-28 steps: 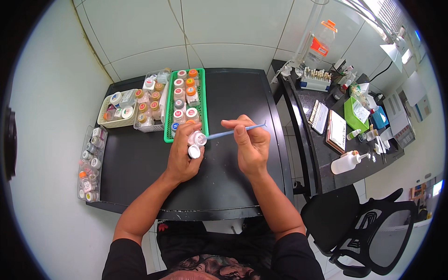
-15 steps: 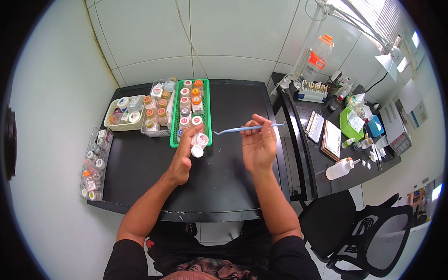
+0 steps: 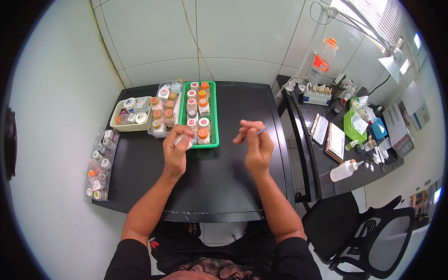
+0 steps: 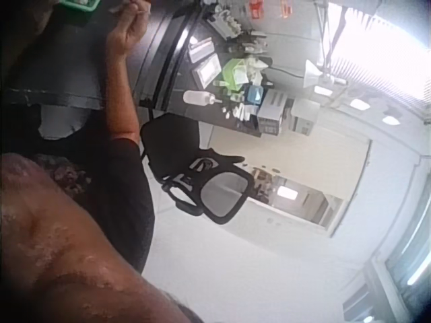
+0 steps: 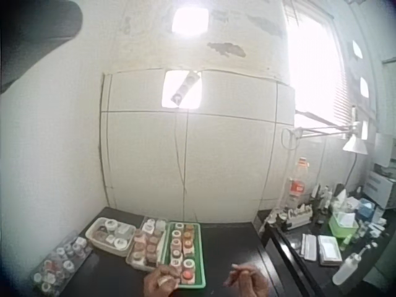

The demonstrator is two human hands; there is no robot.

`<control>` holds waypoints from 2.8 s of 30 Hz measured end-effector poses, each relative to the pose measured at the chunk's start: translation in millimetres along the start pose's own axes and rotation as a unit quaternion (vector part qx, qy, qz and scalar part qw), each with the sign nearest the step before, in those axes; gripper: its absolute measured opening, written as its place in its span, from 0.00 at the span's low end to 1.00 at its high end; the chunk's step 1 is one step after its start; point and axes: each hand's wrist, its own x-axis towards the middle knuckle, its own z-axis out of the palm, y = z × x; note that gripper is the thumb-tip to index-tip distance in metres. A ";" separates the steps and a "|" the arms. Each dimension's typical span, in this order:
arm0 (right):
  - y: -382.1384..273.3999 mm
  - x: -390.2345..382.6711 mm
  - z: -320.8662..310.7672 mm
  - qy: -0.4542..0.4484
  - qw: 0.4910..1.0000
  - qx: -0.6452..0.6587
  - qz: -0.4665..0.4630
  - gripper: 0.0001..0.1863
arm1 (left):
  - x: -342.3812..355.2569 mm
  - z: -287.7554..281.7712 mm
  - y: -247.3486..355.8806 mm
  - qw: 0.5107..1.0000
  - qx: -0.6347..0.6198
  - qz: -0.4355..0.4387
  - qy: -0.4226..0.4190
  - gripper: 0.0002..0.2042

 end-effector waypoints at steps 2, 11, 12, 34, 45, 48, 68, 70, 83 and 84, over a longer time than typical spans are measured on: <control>-11.3 -3.3 7.1 -0.053 0.992 -0.109 -0.046 0.13 | -3.3 5.3 3.0 0.999 0.042 -0.001 -0.005 0.17; -22.0 -10.1 38.7 -0.261 0.846 -0.379 -0.269 0.34 | -16.4 28.3 8.8 0.987 0.082 0.019 -0.138 0.38; -23.5 -10.4 40.5 -0.260 0.847 -0.383 -0.260 0.33 | -17.3 29.7 10.2 0.989 0.073 0.009 -0.129 0.39; 37.1 98.7 69.5 -0.163 0.860 -0.472 -0.102 0.21 | -14.2 28.6 -0.1 0.959 0.193 0.135 -0.156 0.12; 71.0 103.3 67.7 -0.228 0.789 -0.570 0.017 0.22 | -15.9 30.6 4.3 0.954 0.215 0.134 -0.160 0.12; 61.8 107.7 79.2 -0.212 0.798 -0.559 0.076 0.21 | -15.8 28.6 5.2 0.956 0.216 0.124 -0.156 0.12; 16.8 116.1 83.2 -0.033 0.901 -0.432 -0.030 0.17 | -8.9 32.2 -4.7 0.930 0.284 0.230 0.038 0.20; -9.8 98.9 79.3 -0.075 0.900 -0.420 -0.093 0.15 | -9.9 30.8 0.0 0.928 0.289 0.226 0.070 0.25; -10.0 10.4 31.4 -0.172 0.876 -0.401 -0.205 0.15 | -31.1 47.1 -8.9 0.981 0.148 0.033 -0.117 0.39; -10.4 9.9 30.2 -0.166 0.878 -0.402 -0.199 0.15 | -31.9 47.9 -10.9 0.984 0.130 0.018 -0.121 0.39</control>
